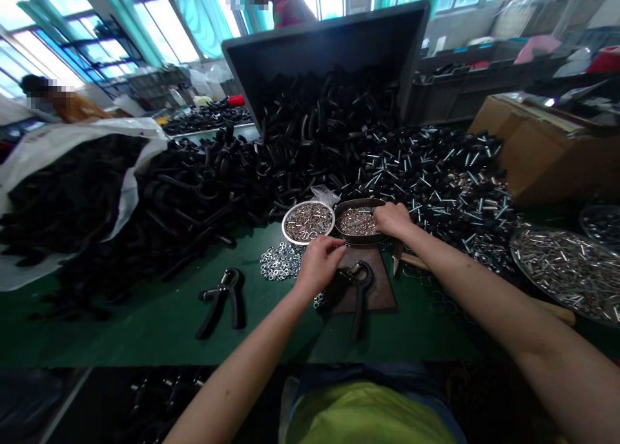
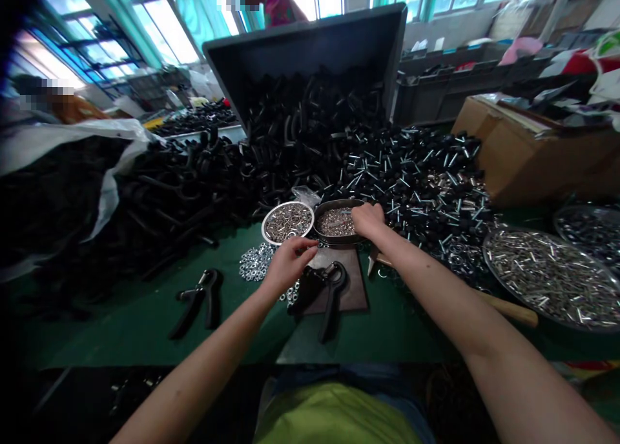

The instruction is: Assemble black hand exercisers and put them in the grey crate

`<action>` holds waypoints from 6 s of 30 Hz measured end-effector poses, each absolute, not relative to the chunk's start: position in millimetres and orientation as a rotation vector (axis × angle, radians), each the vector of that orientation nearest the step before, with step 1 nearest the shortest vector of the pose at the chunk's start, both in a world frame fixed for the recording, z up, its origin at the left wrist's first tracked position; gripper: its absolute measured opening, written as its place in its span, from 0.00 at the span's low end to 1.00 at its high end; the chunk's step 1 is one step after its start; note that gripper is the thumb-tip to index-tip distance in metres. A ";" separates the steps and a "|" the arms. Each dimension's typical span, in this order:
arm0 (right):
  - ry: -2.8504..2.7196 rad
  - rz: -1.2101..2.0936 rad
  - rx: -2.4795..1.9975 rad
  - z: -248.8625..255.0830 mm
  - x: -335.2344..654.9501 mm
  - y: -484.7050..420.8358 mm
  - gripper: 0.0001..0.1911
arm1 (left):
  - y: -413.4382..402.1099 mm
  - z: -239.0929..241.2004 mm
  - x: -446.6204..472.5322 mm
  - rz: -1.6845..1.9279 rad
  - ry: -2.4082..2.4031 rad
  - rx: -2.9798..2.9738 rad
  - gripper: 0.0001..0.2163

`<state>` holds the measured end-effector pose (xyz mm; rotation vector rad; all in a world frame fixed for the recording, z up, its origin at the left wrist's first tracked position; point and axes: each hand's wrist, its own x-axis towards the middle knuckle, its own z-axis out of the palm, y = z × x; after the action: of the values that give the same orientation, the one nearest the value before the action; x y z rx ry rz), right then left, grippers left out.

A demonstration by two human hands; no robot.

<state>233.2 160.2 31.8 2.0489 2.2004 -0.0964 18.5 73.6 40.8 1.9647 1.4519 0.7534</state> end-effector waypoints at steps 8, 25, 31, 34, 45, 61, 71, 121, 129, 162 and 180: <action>2.278 -0.113 2.093 35.6 243.7 149.6 0.11 | 175.0 29.8 81.8 0.175 1.607 2.424 0.09; 2.739 -1.019 2.325 28.2 247.9 98.9 0.07 | 168.1 44.2 73.8 0.459 1.441 2.053 0.05; 2.810 -1.330 2.045 -0.2 225.8 72.7 0.04 | 119.5 38.5 24.3 0.726 1.038 1.279 0.03; 2.829 -1.312 2.005 -6.1 221.7 74.1 0.04 | 91.1 29.4 -3.9 0.794 0.970 1.057 0.07; 2.809 -1.144 1.917 0.4 216.6 81.1 0.03 | 45.1 15.6 -31.4 0.772 1.046 1.094 0.11; 2.586 -0.993 1.856 19.3 200.0 94.1 0.02 | 51.1 12.4 0.1 0.709 1.139 1.848 0.01; 2.481 -0.226 2.136 14.3 291.5 32.5 0.09 | 52.2 0.4 14.2 0.579 1.229 1.945 0.01; 2.475 -0.522 2.602 70.8 243.0 -17.2 0.19 | 61.5 4.7 14.9 0.581 1.084 2.100 0.05; 2.344 -0.549 2.633 52.0 257.1 -31.2 0.19 | 57.7 7.5 10.3 0.548 1.117 2.110 0.03; 2.869 -0.394 2.414 62.0 230.6 -60.2 0.18 | 5.0 -1.7 9.5 0.537 1.633 2.257 0.13; 2.684 -0.324 2.254 40.7 233.5 -27.5 0.19 | 4.0 -4.2 12.3 0.299 1.718 2.258 0.07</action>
<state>233.5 -27.5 40.7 2.2545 2.6838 -0.3239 12.3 4.0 -4.2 2.2576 1.7178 0.2985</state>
